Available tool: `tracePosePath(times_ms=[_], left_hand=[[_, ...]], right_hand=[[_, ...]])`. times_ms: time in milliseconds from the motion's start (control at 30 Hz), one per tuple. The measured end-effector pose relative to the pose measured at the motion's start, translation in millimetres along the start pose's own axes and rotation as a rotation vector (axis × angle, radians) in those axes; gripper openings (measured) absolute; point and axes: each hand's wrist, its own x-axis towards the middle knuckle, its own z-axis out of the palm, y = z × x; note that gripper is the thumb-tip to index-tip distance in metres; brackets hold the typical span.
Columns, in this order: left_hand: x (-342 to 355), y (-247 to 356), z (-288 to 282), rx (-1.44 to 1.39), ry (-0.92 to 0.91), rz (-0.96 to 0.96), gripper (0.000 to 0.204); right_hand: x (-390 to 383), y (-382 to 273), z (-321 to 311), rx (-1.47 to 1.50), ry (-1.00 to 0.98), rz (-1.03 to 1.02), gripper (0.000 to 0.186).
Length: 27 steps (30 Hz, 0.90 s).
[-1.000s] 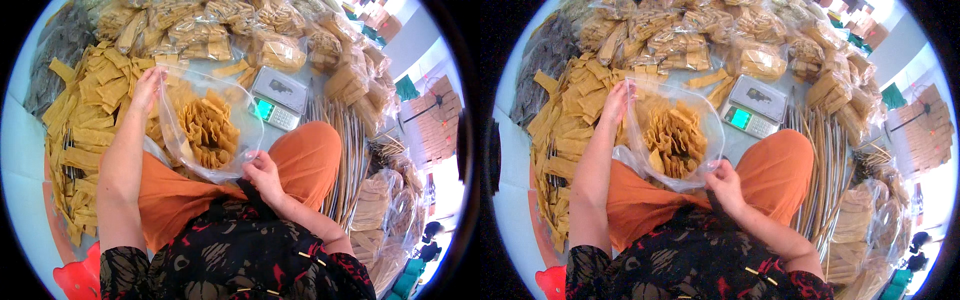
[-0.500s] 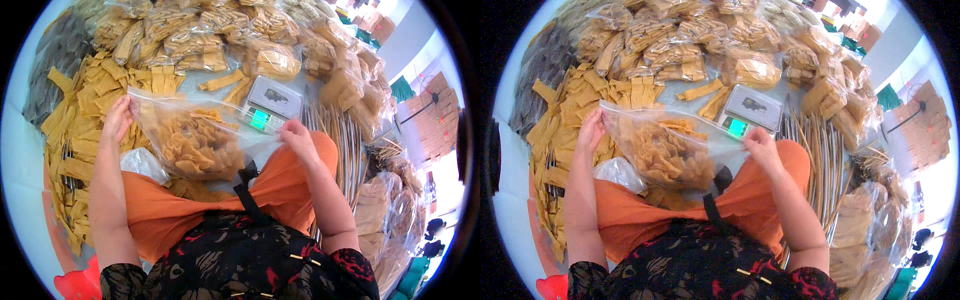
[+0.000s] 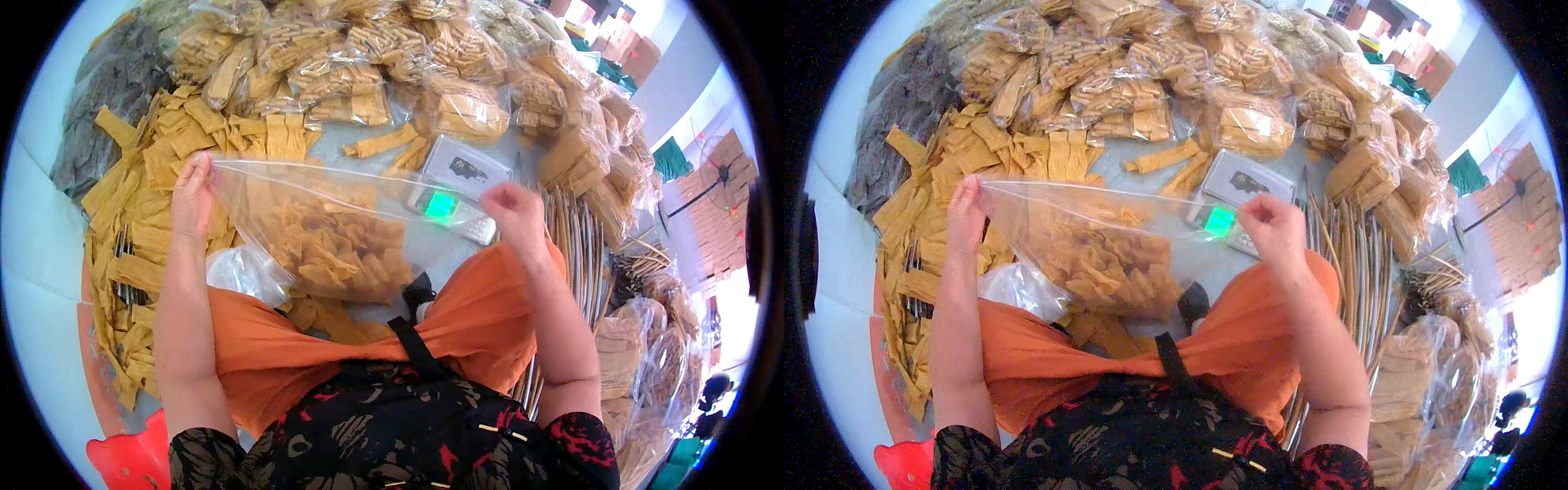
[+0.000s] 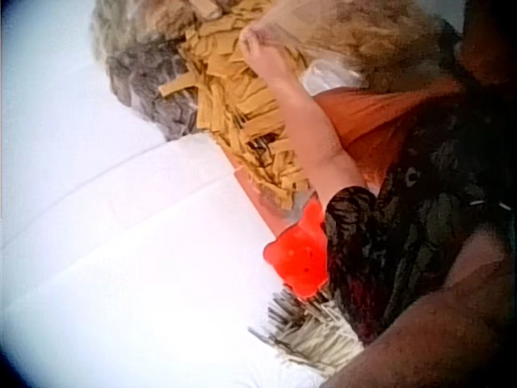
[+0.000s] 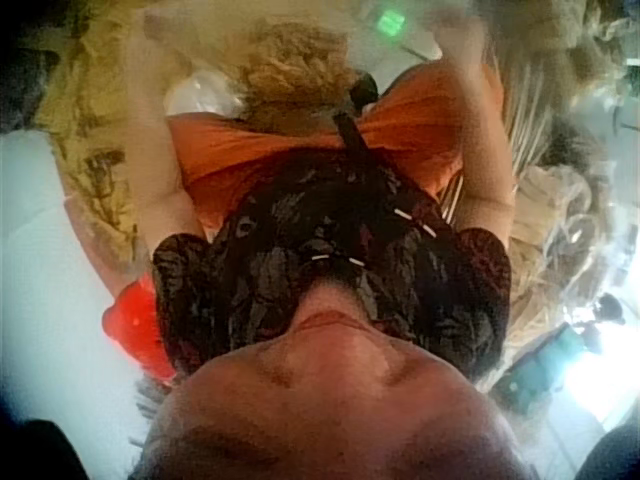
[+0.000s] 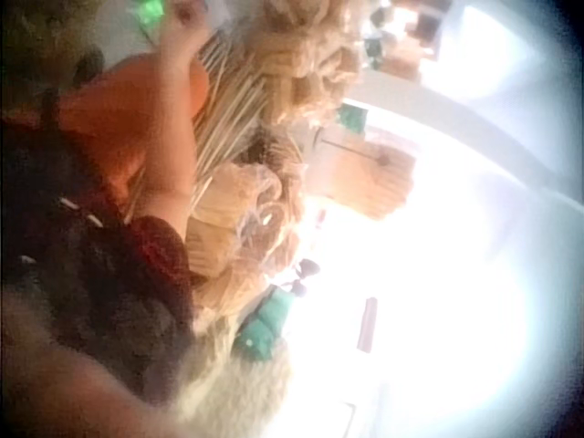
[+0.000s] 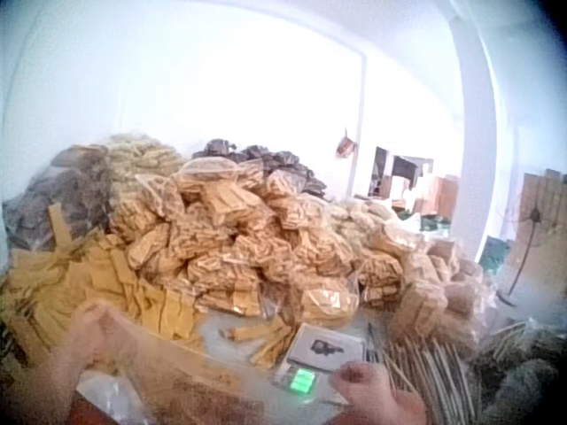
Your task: The person picks up strips of dried bean curd from a pile on the floor, places them on a digital scale to check the weight, and then puts them into a large plastic bag.
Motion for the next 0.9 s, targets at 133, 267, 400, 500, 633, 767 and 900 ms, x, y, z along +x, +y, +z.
tracePosePath(times_ms=[133, 267, 400, 500, 633, 767, 900], left_hand=[[3.5, 24.1, -7.6, -0.065, -0.049, 0.106, 0.014], [0.8, 18.7, -13.3, 0.130, 0.002, -0.162, 0.013], [0.1, -5.5, -17.6, 0.174, 0.060, -0.281, 0.013], [-1.7, -10.6, -25.7, 0.177, 0.038, -0.235, 0.012], [-2.8, -5.8, -39.5, 0.095, 0.019, -0.282, 0.016], [-4.0, -7.1, -47.6, 0.043, 0.173, -0.331, 0.020], [-6.1, -9.5, -45.5, 0.077, 0.148, -0.308, 0.014]], right_hand=[[23.8, -24.8, -31.0, 0.100, -0.078, 0.000, 0.006], [30.9, -23.6, -37.3, 0.373, -0.343, 0.235, 0.010], [25.0, 10.8, -10.0, 0.176, -0.357, 0.350, 0.008], [21.9, 33.9, -6.3, 0.264, -0.302, 0.374, 0.008], [28.8, 34.8, -27.7, 0.749, -0.422, 0.526, 0.014], [24.7, 20.5, -37.3, 0.637, -0.105, 0.388, 0.025], [8.8, 28.0, 2.2, 0.445, -0.345, 0.261, 0.030]])
